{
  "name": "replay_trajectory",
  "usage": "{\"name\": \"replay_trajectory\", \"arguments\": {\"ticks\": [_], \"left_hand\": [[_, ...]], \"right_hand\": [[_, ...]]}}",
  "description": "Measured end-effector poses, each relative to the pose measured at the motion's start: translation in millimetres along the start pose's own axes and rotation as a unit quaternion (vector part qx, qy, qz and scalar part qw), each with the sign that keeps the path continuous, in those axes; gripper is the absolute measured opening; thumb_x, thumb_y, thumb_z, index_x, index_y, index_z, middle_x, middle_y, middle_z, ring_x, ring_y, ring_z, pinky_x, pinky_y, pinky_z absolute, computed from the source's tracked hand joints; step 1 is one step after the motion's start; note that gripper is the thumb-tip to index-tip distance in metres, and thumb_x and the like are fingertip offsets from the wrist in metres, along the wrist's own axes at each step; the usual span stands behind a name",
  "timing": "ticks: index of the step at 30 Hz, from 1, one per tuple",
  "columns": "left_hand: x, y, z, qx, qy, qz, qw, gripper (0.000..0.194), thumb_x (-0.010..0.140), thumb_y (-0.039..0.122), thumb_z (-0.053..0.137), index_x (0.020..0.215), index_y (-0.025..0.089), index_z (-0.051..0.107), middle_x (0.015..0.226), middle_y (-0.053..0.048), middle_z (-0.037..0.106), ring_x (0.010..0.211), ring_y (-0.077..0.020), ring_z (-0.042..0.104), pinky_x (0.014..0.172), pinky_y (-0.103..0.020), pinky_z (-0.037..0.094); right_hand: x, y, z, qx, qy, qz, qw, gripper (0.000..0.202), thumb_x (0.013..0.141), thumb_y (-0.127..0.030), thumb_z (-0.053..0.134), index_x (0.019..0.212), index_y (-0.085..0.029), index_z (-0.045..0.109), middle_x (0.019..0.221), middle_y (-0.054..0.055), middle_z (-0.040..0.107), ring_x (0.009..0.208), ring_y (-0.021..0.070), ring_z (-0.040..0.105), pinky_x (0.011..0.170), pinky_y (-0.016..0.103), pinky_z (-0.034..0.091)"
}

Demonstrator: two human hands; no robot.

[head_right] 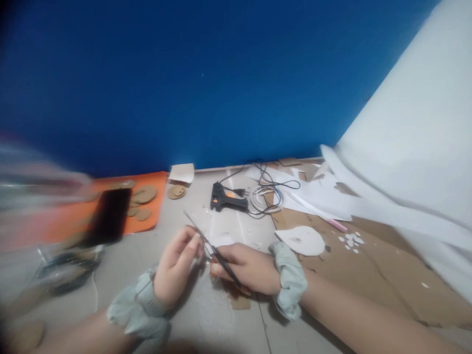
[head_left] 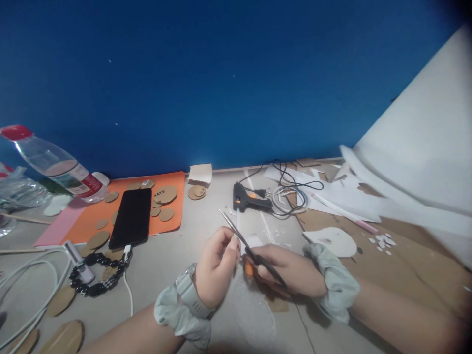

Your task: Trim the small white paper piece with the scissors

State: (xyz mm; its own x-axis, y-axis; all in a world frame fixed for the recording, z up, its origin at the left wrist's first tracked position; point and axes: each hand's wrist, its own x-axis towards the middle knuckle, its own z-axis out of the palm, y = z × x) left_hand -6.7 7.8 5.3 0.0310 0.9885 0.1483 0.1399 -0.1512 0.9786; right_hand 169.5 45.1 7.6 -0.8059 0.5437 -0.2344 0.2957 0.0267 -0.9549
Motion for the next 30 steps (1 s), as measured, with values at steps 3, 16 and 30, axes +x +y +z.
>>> {"name": "replay_trajectory", "arguments": {"ticks": [3, 16, 30], "left_hand": [[-0.5, -0.9, 0.2, -0.011, -0.002, -0.008, 1.000, 0.027, 0.095, 0.031, 0.039, 0.071, 0.020, 0.044, 0.065, 0.003, 0.045, 0.060, -0.0121, 0.043, 0.061, -0.025, 0.038], [-0.1, -1.3, -0.1, -0.020, 0.000, -0.017, 1.000, 0.028, 0.095, 0.030, 0.037, 0.070, 0.020, 0.043, 0.062, 0.004, 0.045, 0.058, -0.0119, 0.043, 0.060, -0.025, 0.036], [-0.4, 0.4, 1.9, -0.017, -0.085, -0.038, 0.996, 0.026, 0.094, 0.031, 0.038, 0.072, 0.019, 0.045, 0.063, 0.003, 0.043, 0.059, -0.0122, 0.041, 0.060, -0.025, 0.035]], "right_hand": [[0.0, 2.0, 0.6, 0.005, 0.008, 0.004, 1.000, 0.055, 0.082, -0.070, 0.042, 0.079, -0.015, 0.050, 0.053, -0.006, 0.043, 0.037, 0.0056, 0.038, 0.035, 0.017, 0.030], [-0.2, 1.9, -1.0, 0.014, 0.010, 0.022, 1.000, 0.050, 0.084, -0.065, 0.044, 0.079, -0.015, 0.050, 0.052, -0.005, 0.046, 0.036, 0.0052, 0.038, 0.034, 0.016, 0.030], [5.3, -4.6, 4.0, 0.163, 0.205, 0.002, 0.965, 0.029, 0.084, -0.044, 0.060, 0.081, -0.016, 0.051, 0.047, -0.009, 0.041, 0.036, 0.0041, 0.032, 0.035, 0.015, 0.025]]}}
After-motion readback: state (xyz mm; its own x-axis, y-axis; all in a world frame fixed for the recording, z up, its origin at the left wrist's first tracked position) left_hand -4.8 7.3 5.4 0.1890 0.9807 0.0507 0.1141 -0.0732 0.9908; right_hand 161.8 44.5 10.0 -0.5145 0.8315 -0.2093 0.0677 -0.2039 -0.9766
